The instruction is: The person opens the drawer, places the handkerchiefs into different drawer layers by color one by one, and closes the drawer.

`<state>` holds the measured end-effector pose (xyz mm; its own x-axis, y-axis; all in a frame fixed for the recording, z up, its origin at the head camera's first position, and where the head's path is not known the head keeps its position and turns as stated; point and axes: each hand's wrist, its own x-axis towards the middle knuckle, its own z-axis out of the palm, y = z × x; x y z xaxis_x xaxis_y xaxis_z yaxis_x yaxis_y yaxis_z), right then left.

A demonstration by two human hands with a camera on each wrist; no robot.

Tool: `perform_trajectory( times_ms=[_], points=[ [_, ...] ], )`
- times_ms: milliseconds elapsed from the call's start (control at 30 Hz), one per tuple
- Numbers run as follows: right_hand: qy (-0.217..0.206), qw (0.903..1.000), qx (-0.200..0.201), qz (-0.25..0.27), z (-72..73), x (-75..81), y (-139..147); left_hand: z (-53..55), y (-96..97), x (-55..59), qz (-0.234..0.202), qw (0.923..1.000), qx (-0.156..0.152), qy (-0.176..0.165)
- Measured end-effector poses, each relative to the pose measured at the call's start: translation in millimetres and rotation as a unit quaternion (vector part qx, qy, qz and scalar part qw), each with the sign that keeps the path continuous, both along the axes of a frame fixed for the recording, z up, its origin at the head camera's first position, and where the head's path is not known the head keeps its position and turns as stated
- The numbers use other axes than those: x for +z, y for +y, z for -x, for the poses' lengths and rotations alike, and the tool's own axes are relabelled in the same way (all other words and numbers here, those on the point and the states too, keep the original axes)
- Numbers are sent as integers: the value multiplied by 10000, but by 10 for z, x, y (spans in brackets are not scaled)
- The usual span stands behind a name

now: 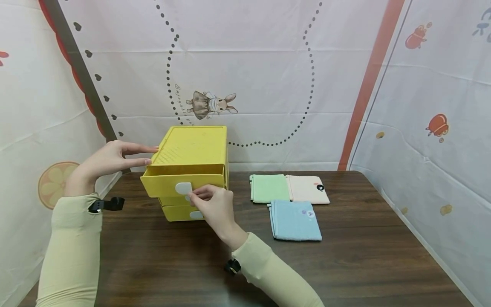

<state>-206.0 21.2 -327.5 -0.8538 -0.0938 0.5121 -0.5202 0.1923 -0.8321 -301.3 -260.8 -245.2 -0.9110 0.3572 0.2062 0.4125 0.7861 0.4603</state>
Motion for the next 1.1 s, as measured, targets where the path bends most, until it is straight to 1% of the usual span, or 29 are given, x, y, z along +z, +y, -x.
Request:
perform_trajectory(
  times_ms=[167,367,667,967,1100],
  points=[
    [86,9999,-38,-44,-44,6,6,12,-10,1,6,10000,-76,37],
    [21,9999,-42,-114,-97,21,18,24,-13,-2,-32,9999,-156,12],
    [26,9999,72,-67,-158,33,27,17,-14,-1,-78,9998,-194,-36],
    [11,9999,131,1,-217,25,31,8,-12,8,-2,10000,-63,-63],
    [39,9999,116,-28,-245,17,36,9,-10,6,8,10000,-56,-56]
  ],
)
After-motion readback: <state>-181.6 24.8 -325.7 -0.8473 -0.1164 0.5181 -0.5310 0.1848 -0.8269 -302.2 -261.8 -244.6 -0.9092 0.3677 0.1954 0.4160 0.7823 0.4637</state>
